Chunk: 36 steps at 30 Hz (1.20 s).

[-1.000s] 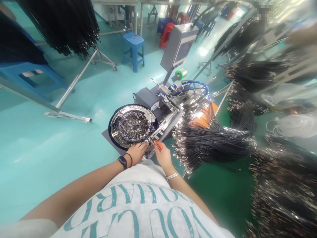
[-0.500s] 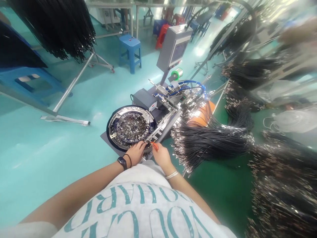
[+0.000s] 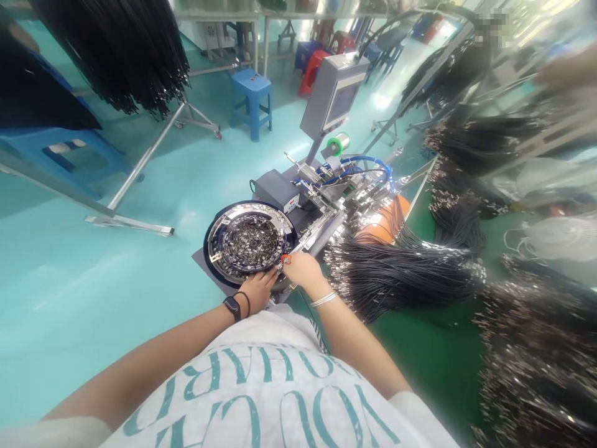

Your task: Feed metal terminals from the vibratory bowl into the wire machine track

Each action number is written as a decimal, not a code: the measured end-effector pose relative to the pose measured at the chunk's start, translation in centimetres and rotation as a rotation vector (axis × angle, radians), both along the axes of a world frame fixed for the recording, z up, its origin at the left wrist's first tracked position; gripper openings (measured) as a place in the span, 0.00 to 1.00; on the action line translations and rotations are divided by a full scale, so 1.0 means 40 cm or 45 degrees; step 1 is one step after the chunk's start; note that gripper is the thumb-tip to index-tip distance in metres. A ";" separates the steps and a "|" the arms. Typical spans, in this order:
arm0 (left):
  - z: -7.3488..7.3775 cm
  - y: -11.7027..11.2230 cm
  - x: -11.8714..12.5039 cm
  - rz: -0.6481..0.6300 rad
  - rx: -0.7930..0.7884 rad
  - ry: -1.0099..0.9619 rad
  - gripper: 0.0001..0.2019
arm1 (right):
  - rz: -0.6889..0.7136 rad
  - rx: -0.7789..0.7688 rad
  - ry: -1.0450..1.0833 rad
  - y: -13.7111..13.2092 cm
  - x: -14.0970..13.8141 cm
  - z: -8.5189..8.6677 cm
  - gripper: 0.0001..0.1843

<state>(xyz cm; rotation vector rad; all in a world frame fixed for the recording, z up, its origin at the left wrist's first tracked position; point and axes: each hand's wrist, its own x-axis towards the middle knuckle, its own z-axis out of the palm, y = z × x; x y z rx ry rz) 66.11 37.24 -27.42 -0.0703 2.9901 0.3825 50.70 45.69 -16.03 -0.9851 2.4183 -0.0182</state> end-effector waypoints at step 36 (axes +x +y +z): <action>0.008 -0.013 -0.009 -0.067 0.048 0.042 0.27 | -0.541 -0.332 -0.384 0.083 -0.082 -0.022 0.12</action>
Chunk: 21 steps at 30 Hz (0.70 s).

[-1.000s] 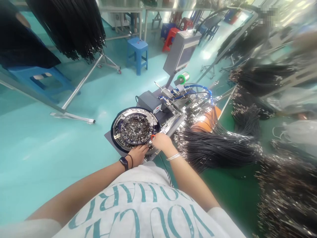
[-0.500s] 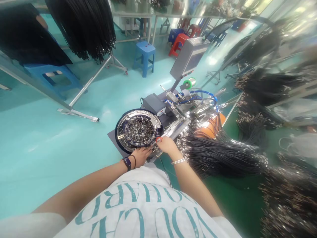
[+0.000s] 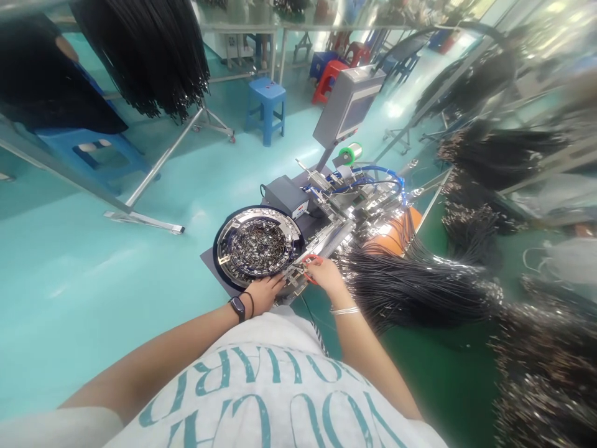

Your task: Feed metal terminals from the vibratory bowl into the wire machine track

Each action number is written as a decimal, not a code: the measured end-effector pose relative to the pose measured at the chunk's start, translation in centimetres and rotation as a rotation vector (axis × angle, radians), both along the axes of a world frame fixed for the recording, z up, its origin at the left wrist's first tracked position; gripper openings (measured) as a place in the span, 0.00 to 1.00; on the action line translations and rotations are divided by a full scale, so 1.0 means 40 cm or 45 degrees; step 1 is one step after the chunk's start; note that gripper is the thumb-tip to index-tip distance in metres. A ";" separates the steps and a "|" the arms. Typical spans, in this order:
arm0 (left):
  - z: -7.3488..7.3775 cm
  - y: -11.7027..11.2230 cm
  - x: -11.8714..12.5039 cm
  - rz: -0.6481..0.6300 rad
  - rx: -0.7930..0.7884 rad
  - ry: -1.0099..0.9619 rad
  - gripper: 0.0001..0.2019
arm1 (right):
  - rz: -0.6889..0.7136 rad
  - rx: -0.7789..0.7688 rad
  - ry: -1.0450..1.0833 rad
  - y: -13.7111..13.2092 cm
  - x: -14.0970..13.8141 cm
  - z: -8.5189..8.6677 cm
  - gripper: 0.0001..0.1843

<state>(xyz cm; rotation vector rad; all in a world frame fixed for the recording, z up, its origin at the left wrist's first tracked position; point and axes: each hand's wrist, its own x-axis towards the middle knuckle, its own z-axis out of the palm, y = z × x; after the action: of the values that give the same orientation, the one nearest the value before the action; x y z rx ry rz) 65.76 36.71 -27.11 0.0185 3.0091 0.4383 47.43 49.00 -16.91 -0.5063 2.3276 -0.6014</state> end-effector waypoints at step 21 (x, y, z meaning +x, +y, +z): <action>0.054 -0.064 0.029 0.115 0.150 -0.030 0.17 | -0.157 -0.063 0.253 0.092 -0.163 -0.017 0.18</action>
<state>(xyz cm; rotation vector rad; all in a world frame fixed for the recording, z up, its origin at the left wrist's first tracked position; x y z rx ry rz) 66.93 34.14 -24.94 -0.1134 2.9655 0.6199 40.92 52.69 -17.60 -0.4663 2.5516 -0.6958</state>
